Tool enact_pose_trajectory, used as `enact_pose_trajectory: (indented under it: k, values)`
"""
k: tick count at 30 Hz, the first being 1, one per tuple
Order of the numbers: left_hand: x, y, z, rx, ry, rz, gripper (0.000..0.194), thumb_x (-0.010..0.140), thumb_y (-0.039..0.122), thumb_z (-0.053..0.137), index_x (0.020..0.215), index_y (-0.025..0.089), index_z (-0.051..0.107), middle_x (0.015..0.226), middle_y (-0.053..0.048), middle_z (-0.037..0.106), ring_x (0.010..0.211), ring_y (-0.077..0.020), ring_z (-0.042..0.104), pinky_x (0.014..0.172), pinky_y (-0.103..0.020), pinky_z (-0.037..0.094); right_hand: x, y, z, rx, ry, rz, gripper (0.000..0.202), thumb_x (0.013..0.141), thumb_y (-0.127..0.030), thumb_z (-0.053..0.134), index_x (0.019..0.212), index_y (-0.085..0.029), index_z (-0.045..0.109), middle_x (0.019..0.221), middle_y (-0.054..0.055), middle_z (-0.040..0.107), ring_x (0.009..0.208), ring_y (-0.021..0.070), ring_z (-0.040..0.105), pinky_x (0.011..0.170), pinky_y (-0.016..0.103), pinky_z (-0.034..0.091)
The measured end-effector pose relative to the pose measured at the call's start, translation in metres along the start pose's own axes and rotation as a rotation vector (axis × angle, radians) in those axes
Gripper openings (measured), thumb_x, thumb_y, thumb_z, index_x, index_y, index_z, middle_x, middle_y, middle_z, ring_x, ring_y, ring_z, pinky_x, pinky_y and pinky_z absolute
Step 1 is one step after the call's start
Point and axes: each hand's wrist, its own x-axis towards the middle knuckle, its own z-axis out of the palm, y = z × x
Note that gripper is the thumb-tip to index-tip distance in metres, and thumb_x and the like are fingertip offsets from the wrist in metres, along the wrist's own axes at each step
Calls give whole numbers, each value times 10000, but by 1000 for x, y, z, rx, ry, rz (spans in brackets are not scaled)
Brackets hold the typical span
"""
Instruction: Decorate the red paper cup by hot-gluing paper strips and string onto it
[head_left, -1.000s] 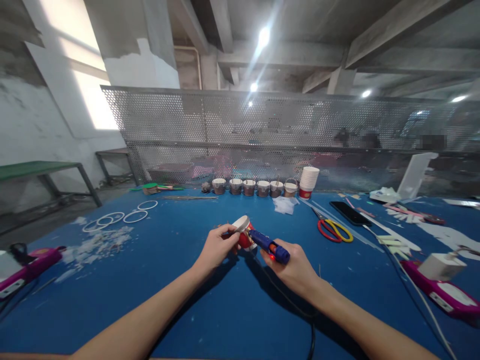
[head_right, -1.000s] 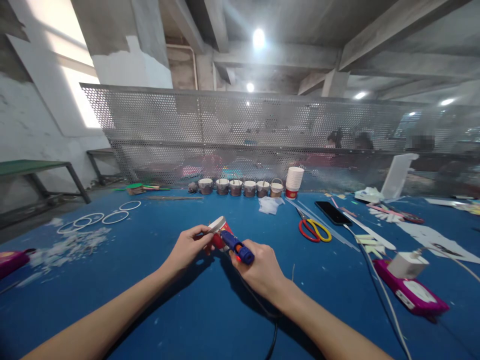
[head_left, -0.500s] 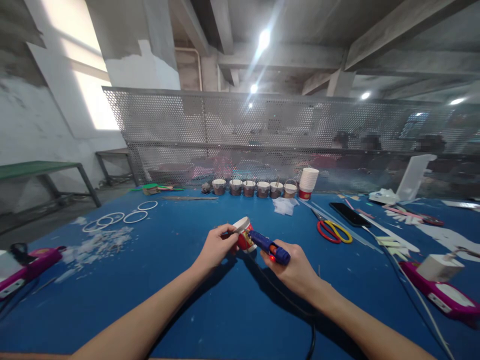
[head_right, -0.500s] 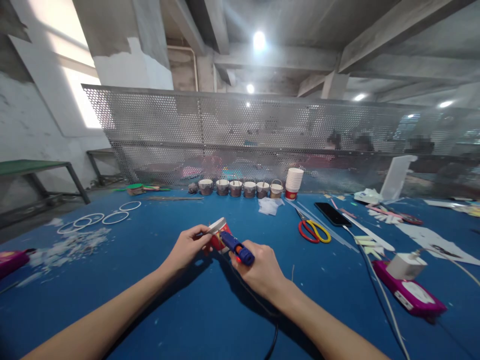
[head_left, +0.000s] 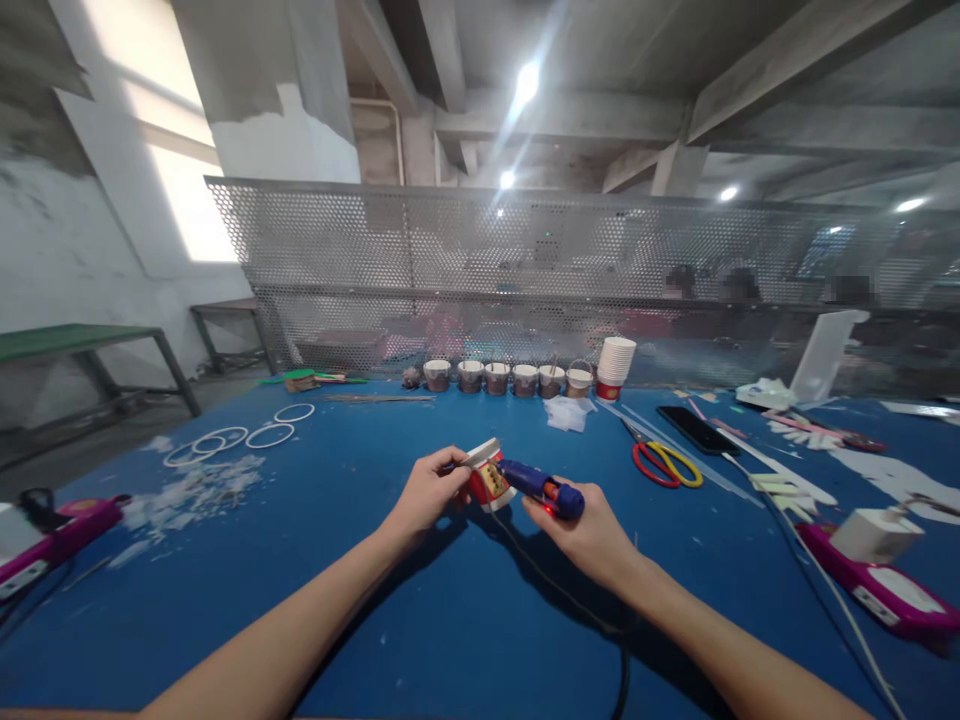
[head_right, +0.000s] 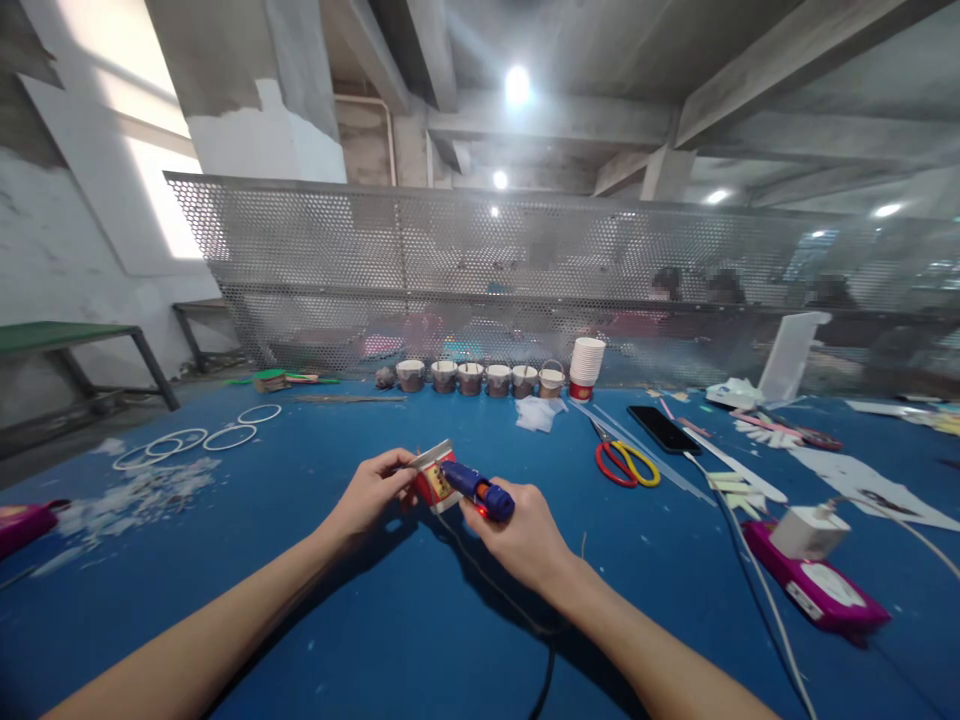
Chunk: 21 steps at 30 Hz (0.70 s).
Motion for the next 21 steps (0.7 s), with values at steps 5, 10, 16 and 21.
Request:
enact_pose_trajectory:
  k: [5,10,16,21]
  values:
    - [1,0,-1,-1,-8,8,94,606,261,573,620,173,602,415,30,543,404,-98,464,436,-212,346,2,-3,-3,70,8,66,329,762,-406,562,545,-206,417,504,-52,361,490,87,275,448,225,273]
    - [1,1,-1,-9,-14,2,92,593,257,558,604,175,599,427,29,546,402,-94,455,427,-207,329,2,-5,-2,93,-12,71,323,759,-416,572,564,-202,430,529,-50,356,509,89,269,447,227,249]
    - [1,1,-3,-36,-15,0,70,588,245,551,587,181,581,412,40,517,391,-87,435,419,-203,321,5,-5,-6,150,-26,134,331,752,-413,573,554,-204,411,527,-60,306,511,86,247,460,233,244]
    - [3,-2,-5,-35,-25,2,76,586,253,555,586,180,577,429,39,533,393,-88,451,420,-205,343,4,-7,-6,165,-44,151,324,749,-417,573,559,-202,423,522,-65,302,508,82,240,466,231,252]
